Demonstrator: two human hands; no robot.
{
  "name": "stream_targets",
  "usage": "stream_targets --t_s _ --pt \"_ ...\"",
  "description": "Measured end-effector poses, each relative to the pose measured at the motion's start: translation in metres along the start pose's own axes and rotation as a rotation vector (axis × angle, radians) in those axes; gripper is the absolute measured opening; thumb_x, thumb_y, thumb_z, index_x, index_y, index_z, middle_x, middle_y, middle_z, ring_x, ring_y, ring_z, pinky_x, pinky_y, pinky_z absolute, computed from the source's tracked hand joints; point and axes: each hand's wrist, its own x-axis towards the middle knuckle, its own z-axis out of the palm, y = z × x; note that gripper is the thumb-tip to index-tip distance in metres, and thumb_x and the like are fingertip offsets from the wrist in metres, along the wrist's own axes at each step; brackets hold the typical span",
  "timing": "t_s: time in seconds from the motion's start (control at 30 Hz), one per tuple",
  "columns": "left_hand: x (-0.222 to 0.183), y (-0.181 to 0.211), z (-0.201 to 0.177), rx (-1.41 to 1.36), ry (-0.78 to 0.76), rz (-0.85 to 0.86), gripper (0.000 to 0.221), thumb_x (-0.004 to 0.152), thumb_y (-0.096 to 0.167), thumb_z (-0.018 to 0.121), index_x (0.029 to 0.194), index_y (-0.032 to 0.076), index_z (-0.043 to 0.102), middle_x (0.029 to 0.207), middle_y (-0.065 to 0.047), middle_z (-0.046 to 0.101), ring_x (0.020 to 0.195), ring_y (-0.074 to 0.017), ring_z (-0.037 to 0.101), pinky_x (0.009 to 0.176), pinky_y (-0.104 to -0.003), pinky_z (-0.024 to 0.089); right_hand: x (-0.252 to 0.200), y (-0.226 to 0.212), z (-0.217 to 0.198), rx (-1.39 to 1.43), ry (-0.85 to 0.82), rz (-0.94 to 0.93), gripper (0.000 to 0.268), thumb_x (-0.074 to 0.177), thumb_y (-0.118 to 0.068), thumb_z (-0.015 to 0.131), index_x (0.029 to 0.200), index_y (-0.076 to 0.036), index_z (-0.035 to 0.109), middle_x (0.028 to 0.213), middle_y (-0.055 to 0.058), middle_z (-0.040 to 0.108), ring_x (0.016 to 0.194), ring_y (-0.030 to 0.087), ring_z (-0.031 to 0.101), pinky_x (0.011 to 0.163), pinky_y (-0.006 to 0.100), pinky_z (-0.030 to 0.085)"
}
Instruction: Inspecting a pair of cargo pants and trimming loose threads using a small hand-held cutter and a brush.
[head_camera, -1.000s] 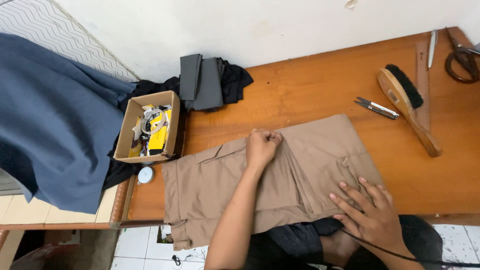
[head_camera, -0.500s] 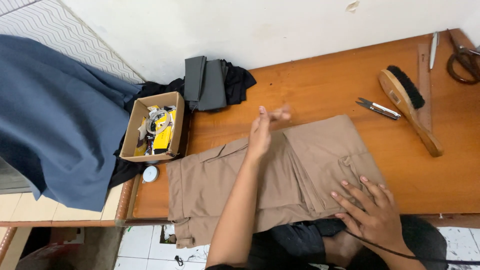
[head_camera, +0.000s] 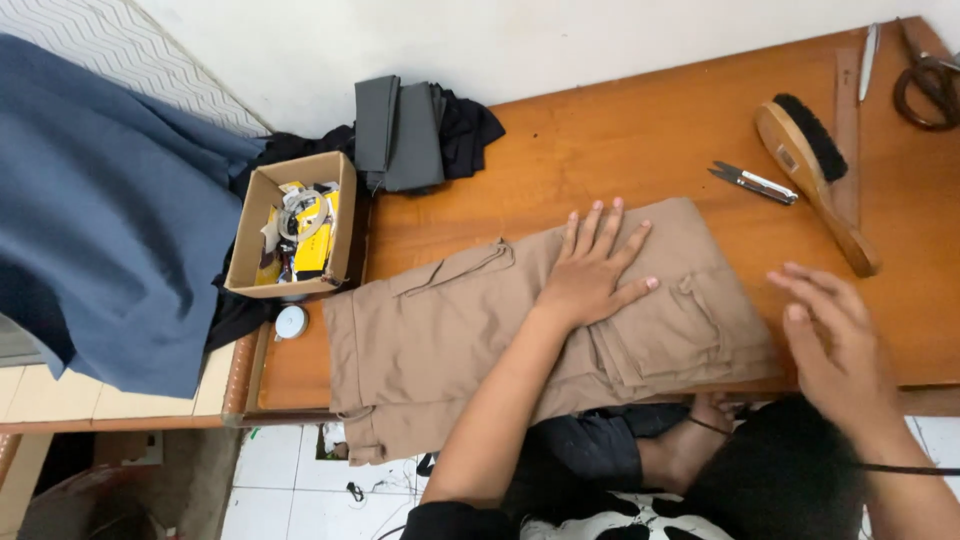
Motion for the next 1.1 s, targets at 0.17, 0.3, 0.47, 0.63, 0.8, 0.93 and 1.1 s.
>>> stream_targets --t_s 0.17,0.3,0.47,0.63,0.8,0.93,1.1 --pt "-0.035 0.049 -0.024 -0.187 0.308 0.163 0.068 0.073 0.031 0.046 0.135 0.013 0.024 0.144 -0.018 0.019 0.136 -0.0351 0.013 0.107 -0.058 0.003 0.028 -0.009 0.006 -0.446 -0.299 0.730 0.046 0.083 -0.045 0.035 0.121 -0.023 0.049 0.098 0.014 0.063 0.095 0.036 0.056 0.080 0.042 0.041" --pt "-0.074 0.077 -0.004 0.071 0.263 0.212 0.070 0.076 0.048 0.045 0.137 0.018 0.028 0.145 0.003 0.027 0.136 -0.0158 0.028 0.112 -0.045 0.018 0.033 -0.021 0.017 -0.595 -0.377 0.633 0.053 0.078 -0.052 0.036 0.118 -0.019 0.049 0.104 0.017 0.061 0.096 0.041 0.056 0.079 0.046 0.043" --pt "-0.091 0.079 -0.017 -0.135 0.269 0.017 0.059 0.080 0.053 0.031 0.124 0.017 0.045 0.131 -0.003 0.044 0.125 -0.0172 0.036 0.098 -0.051 0.021 0.026 -0.022 0.026 -0.569 -0.267 0.443 0.049 0.079 -0.046 0.043 0.113 -0.011 0.053 0.108 0.012 0.059 0.101 0.034 0.053 0.080 0.045 0.041" --pt "-0.053 0.085 -0.029 -0.215 0.372 -0.159 0.035 0.082 0.040 0.038 0.081 0.010 0.055 0.081 -0.006 0.061 0.083 -0.0258 0.056 0.068 -0.046 0.030 -0.014 -0.009 0.033 -0.510 0.100 -0.093 0.036 0.085 -0.027 0.048 0.113 -0.006 0.056 0.095 0.016 0.051 0.088 0.034 0.050 0.078 0.043 0.039" --pt "-0.012 0.090 -0.023 -0.131 0.399 -0.387 0.043 0.078 0.047 0.038 0.071 0.008 0.054 0.063 -0.015 0.062 0.057 -0.0374 0.056 0.059 -0.049 0.026 -0.048 -0.005 0.044 -0.529 0.326 -0.293 0.030 0.074 -0.026 0.069 0.093 -0.003 0.066 0.091 0.015 0.050 0.085 0.031 0.053 0.078 0.041 0.042" --pt "0.008 0.083 -0.004 -0.061 0.355 -0.384 0.029 0.069 0.038 0.047 0.070 0.011 0.058 0.066 -0.013 0.062 0.062 -0.0360 0.057 0.065 -0.053 0.030 -0.044 -0.020 0.041 -0.507 0.356 -0.367 0.017 0.077 -0.018 0.067 0.084 -0.002 0.065 0.083 0.011 0.056 0.077 0.026 0.055 0.073 0.038 0.045" --pt "0.009 0.072 -0.007 -0.411 0.229 -0.452 0.018 0.070 0.030 0.044 0.068 0.016 0.055 0.070 -0.012 0.063 0.075 -0.0361 0.057 0.062 -0.046 0.039 -0.034 -0.020 0.036 -0.620 0.332 -0.319 0.026 0.074 -0.031 0.069 0.089 -0.010 0.068 0.081 0.005 0.061 0.073 0.022 0.056 0.064 0.033 0.037"
